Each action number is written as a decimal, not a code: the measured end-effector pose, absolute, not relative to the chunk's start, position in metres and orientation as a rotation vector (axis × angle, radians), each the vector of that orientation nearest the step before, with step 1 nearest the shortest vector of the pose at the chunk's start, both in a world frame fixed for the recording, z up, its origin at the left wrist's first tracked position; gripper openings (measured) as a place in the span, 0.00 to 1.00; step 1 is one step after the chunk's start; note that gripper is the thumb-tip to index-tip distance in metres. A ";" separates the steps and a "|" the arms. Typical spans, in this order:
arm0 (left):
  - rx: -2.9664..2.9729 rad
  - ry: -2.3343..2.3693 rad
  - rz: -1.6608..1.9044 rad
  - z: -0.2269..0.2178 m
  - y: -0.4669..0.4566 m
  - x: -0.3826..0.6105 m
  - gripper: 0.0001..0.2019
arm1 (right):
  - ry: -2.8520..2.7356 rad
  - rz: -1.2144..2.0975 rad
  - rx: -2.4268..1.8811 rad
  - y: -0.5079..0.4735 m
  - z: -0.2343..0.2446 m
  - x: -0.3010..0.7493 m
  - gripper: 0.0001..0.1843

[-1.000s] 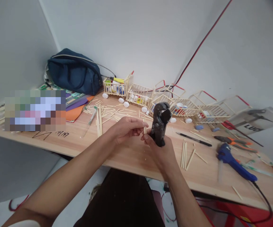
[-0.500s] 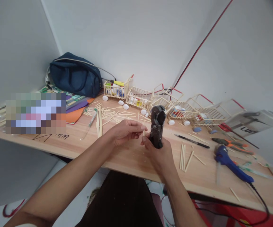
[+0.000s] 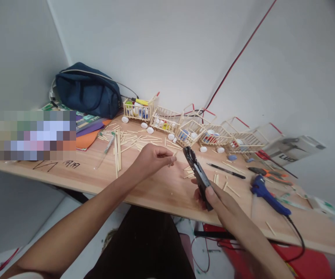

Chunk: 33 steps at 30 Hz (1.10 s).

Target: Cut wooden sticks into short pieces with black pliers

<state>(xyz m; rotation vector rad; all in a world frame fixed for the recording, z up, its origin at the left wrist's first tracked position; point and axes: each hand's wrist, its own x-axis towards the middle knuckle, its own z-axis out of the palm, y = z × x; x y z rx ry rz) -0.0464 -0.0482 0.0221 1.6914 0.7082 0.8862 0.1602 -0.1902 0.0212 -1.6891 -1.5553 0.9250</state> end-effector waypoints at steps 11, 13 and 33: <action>1.887 0.819 0.945 0.036 -0.087 -0.037 0.10 | -1.672 0.922 -1.667 -0.201 0.029 0.158 0.27; 1.926 0.833 0.950 0.038 -0.090 -0.034 0.10 | -1.668 0.930 -1.652 -0.203 0.027 0.160 0.28; 2.664 1.063 0.928 0.041 -0.119 -0.014 0.11 | -1.738 0.593 -1.966 -0.219 0.039 0.153 0.26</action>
